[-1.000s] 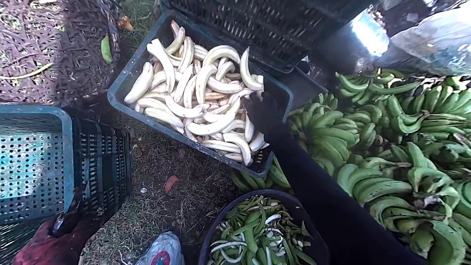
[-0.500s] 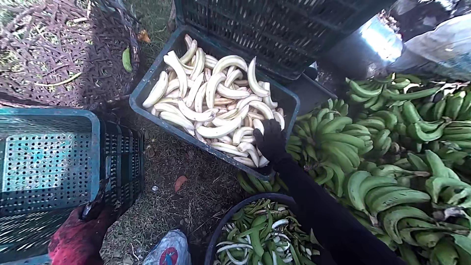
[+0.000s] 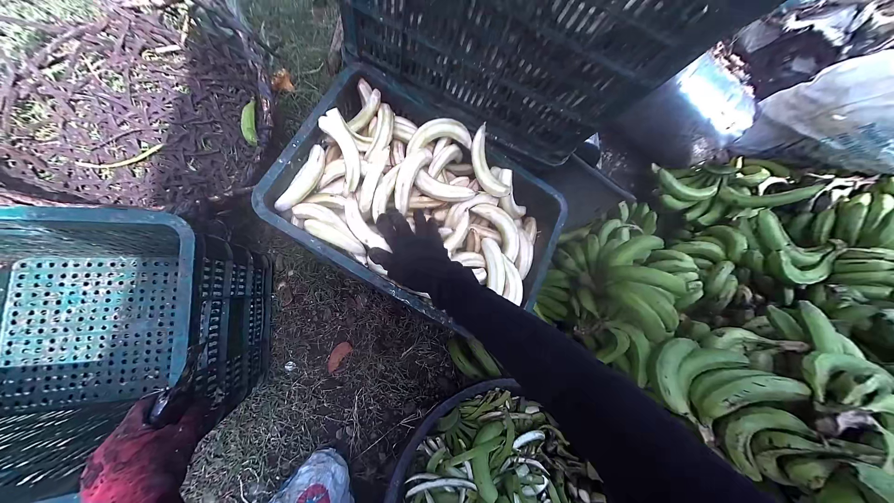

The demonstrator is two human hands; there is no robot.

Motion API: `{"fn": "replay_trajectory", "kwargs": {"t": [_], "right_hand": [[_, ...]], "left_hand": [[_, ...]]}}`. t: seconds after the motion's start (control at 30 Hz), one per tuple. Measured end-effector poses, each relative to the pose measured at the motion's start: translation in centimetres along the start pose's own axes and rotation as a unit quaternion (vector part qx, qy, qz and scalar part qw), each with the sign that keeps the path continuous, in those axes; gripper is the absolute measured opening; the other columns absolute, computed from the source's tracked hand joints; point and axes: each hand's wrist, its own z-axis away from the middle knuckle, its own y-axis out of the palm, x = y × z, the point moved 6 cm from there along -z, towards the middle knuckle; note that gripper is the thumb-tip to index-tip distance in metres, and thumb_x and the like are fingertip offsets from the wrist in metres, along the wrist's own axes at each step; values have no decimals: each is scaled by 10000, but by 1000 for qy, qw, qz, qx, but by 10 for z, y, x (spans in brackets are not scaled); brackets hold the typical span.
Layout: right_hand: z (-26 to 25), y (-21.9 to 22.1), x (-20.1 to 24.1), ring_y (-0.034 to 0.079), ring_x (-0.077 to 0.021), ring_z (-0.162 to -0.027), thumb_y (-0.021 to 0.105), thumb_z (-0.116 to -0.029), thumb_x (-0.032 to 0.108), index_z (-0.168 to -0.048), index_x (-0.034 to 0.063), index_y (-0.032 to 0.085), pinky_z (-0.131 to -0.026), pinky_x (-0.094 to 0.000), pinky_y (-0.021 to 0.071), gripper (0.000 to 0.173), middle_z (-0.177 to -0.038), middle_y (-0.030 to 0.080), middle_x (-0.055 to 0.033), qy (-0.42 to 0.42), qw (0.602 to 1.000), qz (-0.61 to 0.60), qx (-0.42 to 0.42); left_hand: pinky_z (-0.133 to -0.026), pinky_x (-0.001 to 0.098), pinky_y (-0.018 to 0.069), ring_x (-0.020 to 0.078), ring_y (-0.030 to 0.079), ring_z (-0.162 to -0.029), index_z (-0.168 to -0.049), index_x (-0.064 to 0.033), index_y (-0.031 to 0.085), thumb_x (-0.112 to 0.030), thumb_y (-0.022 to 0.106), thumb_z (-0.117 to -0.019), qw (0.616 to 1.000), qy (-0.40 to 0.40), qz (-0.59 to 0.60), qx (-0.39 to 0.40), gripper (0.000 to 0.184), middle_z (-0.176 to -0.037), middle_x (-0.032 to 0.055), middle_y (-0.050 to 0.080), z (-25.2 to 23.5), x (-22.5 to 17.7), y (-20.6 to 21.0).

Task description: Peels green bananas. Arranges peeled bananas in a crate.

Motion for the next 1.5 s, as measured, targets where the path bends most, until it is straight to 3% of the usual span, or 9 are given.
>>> {"fn": "replay_trajectory", "kwargs": {"t": [0.1,0.2,0.3,0.4,0.83,0.97,1.1,1.3,1.5], "right_hand": [[27,-20,-17,397,-400,-1434,419,-1042,557,-1533,241,475,-1097,-657,365,586,-1623,373,-94,-58,997,-48,21],[20,-80,-61,575,-295,-1305,415,-1079,362,-1397,213,629,-1021,-576,473,412,-1451,586,-73,-3,983,-61,-173],[-4,-91,-130,349,-429,-1461,463,-1051,279,-1568,228,388,-1078,-686,358,526,-1594,399,-135,191,968,56,-156],[-14,-73,-167,376,-515,-1408,634,-937,92,-1563,188,384,-995,-720,421,680,-1506,492,-184,224,959,145,-98],[-7,-63,-103,633,-401,-1176,404,-1078,350,-1496,193,527,-973,-684,451,464,-1293,670,-165,-15,997,-58,58],[-22,-86,-114,601,-355,-1205,514,-1017,493,-1193,161,738,-975,-667,447,438,-1241,674,-144,44,996,-77,-28],[-65,-111,-126,423,-420,-1413,507,-999,499,-1543,141,423,-1102,-639,378,657,-1557,414,-216,163,971,-52,-165],[-107,-105,-117,269,-473,-1493,529,-1000,500,-1596,81,288,-1143,-671,308,767,-1651,239,-232,132,983,20,-127],[-79,-120,-122,534,-410,-1311,518,-1028,457,-1403,121,588,-1048,-654,392,508,-1410,573,-219,247,967,2,-59]], "left_hand": [[-1017,697,433,449,608,-1217,-1313,-100,624,-470,721,-849,1000,2,-5,7,601,-1252,251,663,2,3,0],[-1021,697,429,448,602,-1230,-1332,-113,618,-485,716,-846,1000,1,-5,4,619,-1273,246,658,0,6,3],[-1013,708,430,453,606,-1217,-1318,-119,627,-484,723,-849,1000,1,-1,-2,601,-1260,245,663,1,8,2],[-1006,712,431,444,607,-1218,-1325,-140,622,-516,703,-860,1000,-5,1,13,604,-1266,229,664,0,10,7],[-1012,717,425,463,605,-1213,-1311,-103,632,-498,728,-857,1000,-1,6,-5,609,-1243,251,668,5,3,2],[-995,725,432,471,615,-1194,-1295,-98,641,-477,730,-862,1000,-1,-1,-7,583,-1226,266,669,8,-3,-4],[-963,727,446,477,634,-1145,-1241,-91,662,-452,738,-866,1000,-1,-1,-11,525,-1169,264,686,13,-9,-7],[-957,713,452,458,642,-1131,-1206,-99,672,-448,748,-875,1000,-20,-5,2,487,-1142,245,697,16,-14,-12],[-969,723,440,471,635,-1147,-1242,-89,669,-438,753,-880,1000,-16,2,11,510,-1167,258,690,16,-15,-11]]}}
